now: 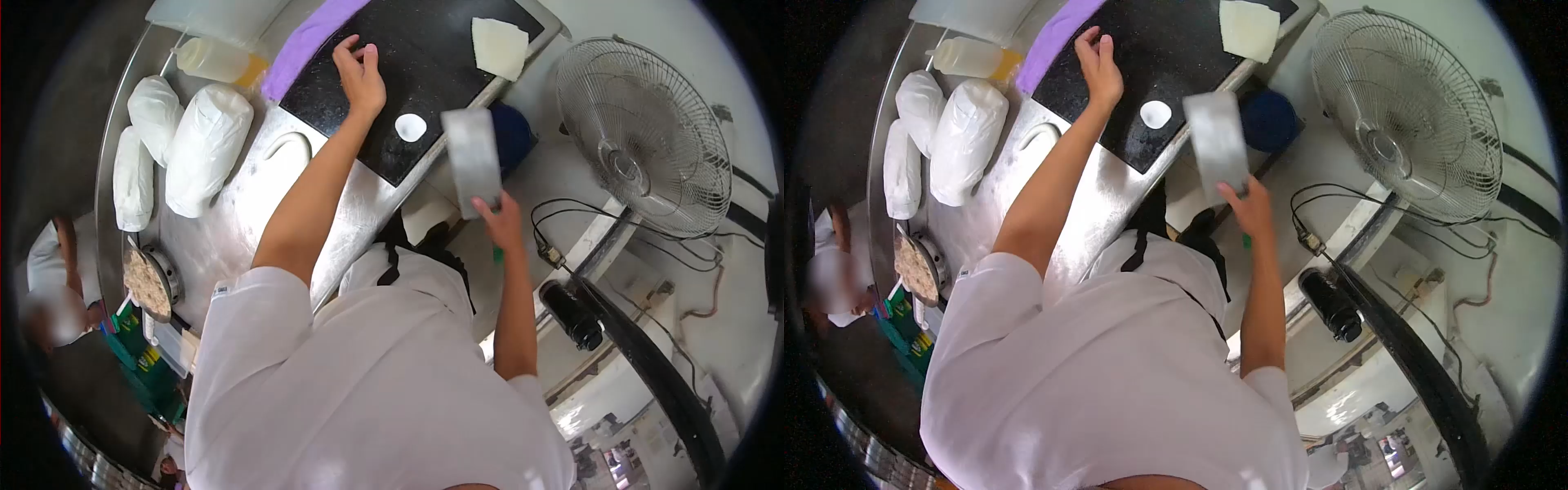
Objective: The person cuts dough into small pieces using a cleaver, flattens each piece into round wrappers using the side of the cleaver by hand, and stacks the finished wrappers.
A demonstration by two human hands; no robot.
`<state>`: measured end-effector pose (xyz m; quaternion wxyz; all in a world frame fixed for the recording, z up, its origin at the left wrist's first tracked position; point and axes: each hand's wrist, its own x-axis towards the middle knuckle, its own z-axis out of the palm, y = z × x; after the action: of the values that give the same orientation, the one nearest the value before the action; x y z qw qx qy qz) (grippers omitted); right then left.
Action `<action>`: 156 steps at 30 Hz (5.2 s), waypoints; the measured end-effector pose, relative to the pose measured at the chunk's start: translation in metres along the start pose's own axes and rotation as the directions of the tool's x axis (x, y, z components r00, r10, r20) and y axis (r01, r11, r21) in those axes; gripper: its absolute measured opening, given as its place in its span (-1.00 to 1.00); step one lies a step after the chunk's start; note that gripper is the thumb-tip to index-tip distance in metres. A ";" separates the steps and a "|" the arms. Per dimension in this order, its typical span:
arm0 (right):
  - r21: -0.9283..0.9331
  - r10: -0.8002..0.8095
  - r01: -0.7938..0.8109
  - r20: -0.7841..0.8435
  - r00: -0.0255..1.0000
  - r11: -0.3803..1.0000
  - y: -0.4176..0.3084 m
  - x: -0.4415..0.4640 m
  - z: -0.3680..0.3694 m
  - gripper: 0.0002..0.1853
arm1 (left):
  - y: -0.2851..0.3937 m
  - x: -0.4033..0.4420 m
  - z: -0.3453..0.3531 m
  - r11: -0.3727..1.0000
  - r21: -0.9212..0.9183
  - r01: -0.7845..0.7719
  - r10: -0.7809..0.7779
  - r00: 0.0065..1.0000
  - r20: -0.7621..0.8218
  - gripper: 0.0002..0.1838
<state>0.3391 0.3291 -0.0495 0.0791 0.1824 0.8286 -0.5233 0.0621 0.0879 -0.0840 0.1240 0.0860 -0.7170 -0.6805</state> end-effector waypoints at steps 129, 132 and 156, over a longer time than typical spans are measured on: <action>-0.428 -0.430 0.600 0.432 0.793 0.676 -0.034 0.211 -0.023 -0.19 | 0.037 -0.007 0.098 0.172 0.514 -0.840 -0.041 0.515 0.856 0.32; -0.361 -0.173 0.396 0.516 0.839 0.844 -0.032 0.186 -0.019 -0.16 | 0.034 -0.019 0.093 0.188 0.487 -0.853 -0.121 0.472 0.873 0.30; -0.449 -0.116 0.231 0.269 0.956 0.863 -0.042 0.166 0.020 -0.08 | 0.047 0.027 0.096 0.157 0.146 -0.977 -0.186 0.116 0.976 0.18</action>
<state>0.1684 0.3313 -0.0762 0.1703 0.0189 0.9295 -0.3266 0.0101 0.1747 -0.0394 -0.1182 -0.5314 -0.8386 0.0208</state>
